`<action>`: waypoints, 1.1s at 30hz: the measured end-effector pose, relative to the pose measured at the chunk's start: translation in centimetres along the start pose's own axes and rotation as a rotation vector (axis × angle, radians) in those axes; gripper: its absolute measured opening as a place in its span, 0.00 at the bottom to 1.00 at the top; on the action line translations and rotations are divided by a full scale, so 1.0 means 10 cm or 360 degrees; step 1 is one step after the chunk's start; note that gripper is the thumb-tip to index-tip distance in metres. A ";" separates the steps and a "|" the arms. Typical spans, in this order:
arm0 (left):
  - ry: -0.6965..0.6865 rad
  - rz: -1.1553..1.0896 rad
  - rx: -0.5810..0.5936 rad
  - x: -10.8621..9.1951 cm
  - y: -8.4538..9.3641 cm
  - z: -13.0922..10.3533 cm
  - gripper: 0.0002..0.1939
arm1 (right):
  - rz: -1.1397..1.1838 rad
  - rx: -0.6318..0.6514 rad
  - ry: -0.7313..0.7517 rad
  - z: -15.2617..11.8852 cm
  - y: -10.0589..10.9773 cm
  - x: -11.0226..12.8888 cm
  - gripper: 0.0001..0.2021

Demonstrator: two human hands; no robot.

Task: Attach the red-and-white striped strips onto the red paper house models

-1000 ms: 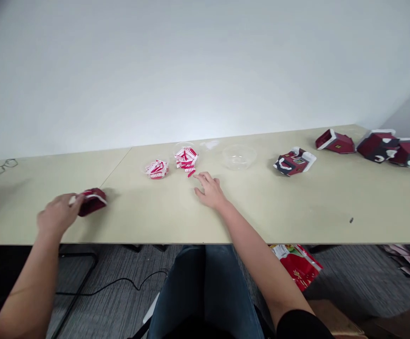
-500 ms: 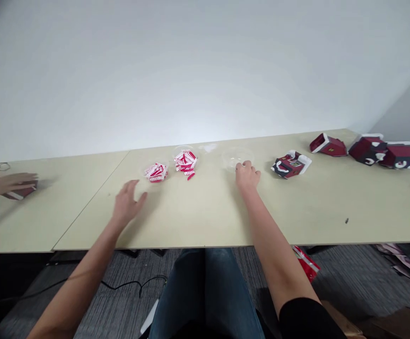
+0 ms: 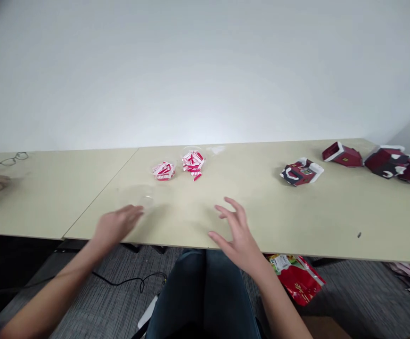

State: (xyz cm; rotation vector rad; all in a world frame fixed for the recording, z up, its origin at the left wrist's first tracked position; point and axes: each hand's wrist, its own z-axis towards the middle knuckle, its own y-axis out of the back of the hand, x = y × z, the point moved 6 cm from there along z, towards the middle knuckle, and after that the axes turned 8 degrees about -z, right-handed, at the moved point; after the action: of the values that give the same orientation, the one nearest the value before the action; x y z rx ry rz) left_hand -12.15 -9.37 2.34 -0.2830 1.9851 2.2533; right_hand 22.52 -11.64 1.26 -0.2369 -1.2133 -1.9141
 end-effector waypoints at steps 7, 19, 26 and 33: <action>0.1420 0.0457 -0.0445 1.79 0.89 -0.02 0.51 | -0.0079 -0.0400 -0.0400 -0.35 0.50 -0.69 0.31; 0.0827 0.0324 -0.0346 0.72 0.33 0.43 0.54 | -0.0913 -0.0558 -0.0905 0.05 1.39 -2.06 0.42; 0.0100 0.0148 -0.0400 -0.68 -0.08 0.82 0.44 | -0.1003 -0.0253 -0.1340 0.62 1.52 -2.75 0.52; 0.0017 -0.0039 -0.0341 -0.99 -0.43 0.98 0.43 | -0.1091 -0.0239 -0.1230 0.74 1.47 -2.67 0.33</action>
State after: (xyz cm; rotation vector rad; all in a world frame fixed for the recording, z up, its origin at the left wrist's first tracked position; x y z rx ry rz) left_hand -2.14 1.21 1.58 -0.3391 1.7348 2.4557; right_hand 48.20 6.34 0.13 -0.7755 -1.8119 -2.6307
